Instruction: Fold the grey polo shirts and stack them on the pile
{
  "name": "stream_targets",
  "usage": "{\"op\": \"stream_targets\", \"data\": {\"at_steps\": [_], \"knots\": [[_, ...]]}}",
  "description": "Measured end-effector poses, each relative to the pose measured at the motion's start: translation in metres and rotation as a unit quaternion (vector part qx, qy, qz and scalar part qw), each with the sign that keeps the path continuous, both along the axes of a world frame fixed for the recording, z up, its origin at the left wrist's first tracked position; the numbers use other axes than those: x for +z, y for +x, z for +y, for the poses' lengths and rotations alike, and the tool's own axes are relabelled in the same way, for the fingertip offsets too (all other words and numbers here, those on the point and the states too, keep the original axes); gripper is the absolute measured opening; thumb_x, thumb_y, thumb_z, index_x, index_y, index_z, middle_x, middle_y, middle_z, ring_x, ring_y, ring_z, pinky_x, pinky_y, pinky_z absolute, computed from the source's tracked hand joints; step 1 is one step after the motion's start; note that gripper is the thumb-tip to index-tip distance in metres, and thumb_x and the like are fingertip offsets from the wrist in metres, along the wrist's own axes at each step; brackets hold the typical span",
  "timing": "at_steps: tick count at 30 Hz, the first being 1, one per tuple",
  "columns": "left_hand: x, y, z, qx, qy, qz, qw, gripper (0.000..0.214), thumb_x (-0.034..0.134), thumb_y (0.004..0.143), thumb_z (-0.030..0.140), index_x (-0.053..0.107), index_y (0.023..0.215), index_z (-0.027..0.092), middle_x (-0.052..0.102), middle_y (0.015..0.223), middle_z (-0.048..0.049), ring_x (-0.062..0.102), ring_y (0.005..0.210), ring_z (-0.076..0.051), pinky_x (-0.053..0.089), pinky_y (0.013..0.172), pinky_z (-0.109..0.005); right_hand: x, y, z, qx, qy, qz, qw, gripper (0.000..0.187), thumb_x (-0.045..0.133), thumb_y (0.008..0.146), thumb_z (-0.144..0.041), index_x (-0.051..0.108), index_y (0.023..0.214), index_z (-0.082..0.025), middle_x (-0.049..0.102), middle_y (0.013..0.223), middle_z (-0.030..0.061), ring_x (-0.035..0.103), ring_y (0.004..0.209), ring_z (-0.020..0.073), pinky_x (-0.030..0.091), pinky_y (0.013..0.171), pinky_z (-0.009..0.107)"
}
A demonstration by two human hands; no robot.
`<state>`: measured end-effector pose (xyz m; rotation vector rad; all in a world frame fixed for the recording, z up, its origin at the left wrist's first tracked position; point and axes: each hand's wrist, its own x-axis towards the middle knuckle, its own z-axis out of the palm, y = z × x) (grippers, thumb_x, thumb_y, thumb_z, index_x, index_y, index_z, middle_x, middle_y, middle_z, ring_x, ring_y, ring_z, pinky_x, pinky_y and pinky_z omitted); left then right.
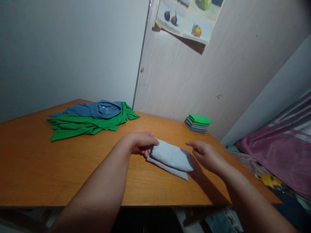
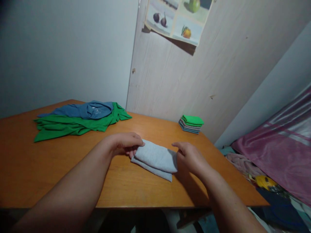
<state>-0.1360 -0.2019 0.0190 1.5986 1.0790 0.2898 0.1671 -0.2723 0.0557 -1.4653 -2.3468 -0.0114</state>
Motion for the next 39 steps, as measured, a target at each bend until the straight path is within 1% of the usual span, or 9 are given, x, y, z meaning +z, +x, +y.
{"op": "stream_targets", "data": {"at_steps": [5,9,13,18,24,28,33,36,39], "knots": [[-0.006,-0.008,0.013,0.046,0.042,0.028,0.998,0.023,0.05,0.081,0.028,0.061,0.065,0.015,0.068,0.061,-0.0098,0.062,0.049,-0.018,0.045,0.047,-0.028,-0.002,-0.067,-0.022,0.089,-0.007,-0.003,0.996,0.035,0.055,0.096,-0.045,0.069,0.118,-0.022,0.069,0.103,0.0086,0.064,0.09,0.0204,0.048,0.078,0.031],[-0.013,-0.015,0.018,0.098,0.101,0.027,0.99,0.016,0.054,0.078,0.023,0.056,0.063,0.017,0.064,0.058,-0.0059,0.058,0.047,-0.015,0.042,0.048,-0.026,-0.026,-0.097,-0.027,0.068,-0.023,-0.063,0.995,0.036,0.063,0.09,-0.049,0.07,0.116,-0.025,0.064,0.1,0.0074,0.059,0.093,0.0226,0.043,0.077,0.032],[-0.017,-0.017,0.018,0.113,0.106,0.004,0.988,0.012,0.058,0.074,0.02,0.055,0.063,0.018,0.057,0.053,-0.0011,0.052,0.045,-0.013,0.035,0.045,-0.024,-0.044,-0.092,-0.01,0.03,-0.079,0.096,0.992,0.029,0.055,0.094,-0.044,0.073,0.1,-0.022,0.066,0.091,0.0043,0.059,0.085,0.0198,0.042,0.076,0.03],[-0.016,-0.014,0.012,0.094,0.092,-0.039,0.991,0.011,0.063,0.068,0.021,0.056,0.061,0.019,0.045,0.045,0.0044,0.036,0.039,-0.009,0.026,0.042,-0.024,-0.057,-0.081,0.009,-0.033,-0.168,0.367,0.914,0.04,0.058,0.088,-0.056,0.071,0.094,-0.018,0.067,0.079,0.0028,0.057,0.07,0.0187,0.041,0.061,0.028],[-0.025,0.007,0.013,0.017,0.143,-0.134,0.981,0.014,0.063,0.062,0.016,0.068,0.074,0.015,0.066,0.07,-0.0003,0.055,0.059,-0.012,0.039,0.053,-0.022,-0.047,-0.083,0.01,-0.032,-0.182,0.421,0.888,0.039,0.064,0.083,-0.054,0.072,0.094,-0.017,0.07,0.081,0.0044,0.06,0.071,0.0201,0.044,0.063,0.029],[-0.038,0.02,0.021,0.06,0.205,-0.117,0.97,0.015,0.063,0.065,0.017,0.068,0.08,0.016,0.064,0.072,0.0024,0.054,0.063,-0.012,0.037,0.054,-0.021,-0.034,-0.081,0.013,-0.023,-0.115,0.363,0.924,0.038,0.06,0.086,-0.052,0.073,0.094,-0.017,0.069,0.083,0.0045,0.061,0.076,0.0217,0.044,0.067,0.03],[-0.046,0.021,0.031,0.11,0.258,-0.072,0.957,0.005,0.061,0.068,0.018,0.065,0.069,0.016,0.058,0.063,0.0022,0.049,0.062,-0.014,0.031,0.053,-0.023,-0.036,-0.085,0.0,-0.019,0.018,0.154,0.988,0.031,0.053,0.093,-0.042,0.072,0.108,-0.022,0.068,0.092,0.0057,0.061,0.084,0.0225,0.043,0.073,0.032],[-0.047,0.019,0.032,0.112,0.259,-0.059,0.958,0.007,0.059,0.067,0.016,0.066,0.066,0.016,0.058,0.062,0.0015,0.05,0.062,-0.014,0.032,0.053,-0.023,-0.046,-0.092,-0.012,0.009,0.073,0.0,0.997,0.034,0.055,0.091,-0.03,0.066,0.122,-0.023,0.065,0.096,0.0072,0.059,0.087,0.0239,0.04,0.075,0.034],[-0.044,0.016,0.028,0.087,0.237,-0.064,0.966,0.013,0.056,0.065,0.013,0.068,0.069,0.015,0.061,0.063,0.0014,0.052,0.061,-0.014,0.036,0.054,-0.022,-0.055,-0.095,-0.018,0.033,0.089,-0.066,0.993,0.04,0.055,0.088,-0.021,0.063,0.127,-0.023,0.064,0.099,0.0082,0.057,0.089,0.0247,0.037,0.074,0.034]]}}
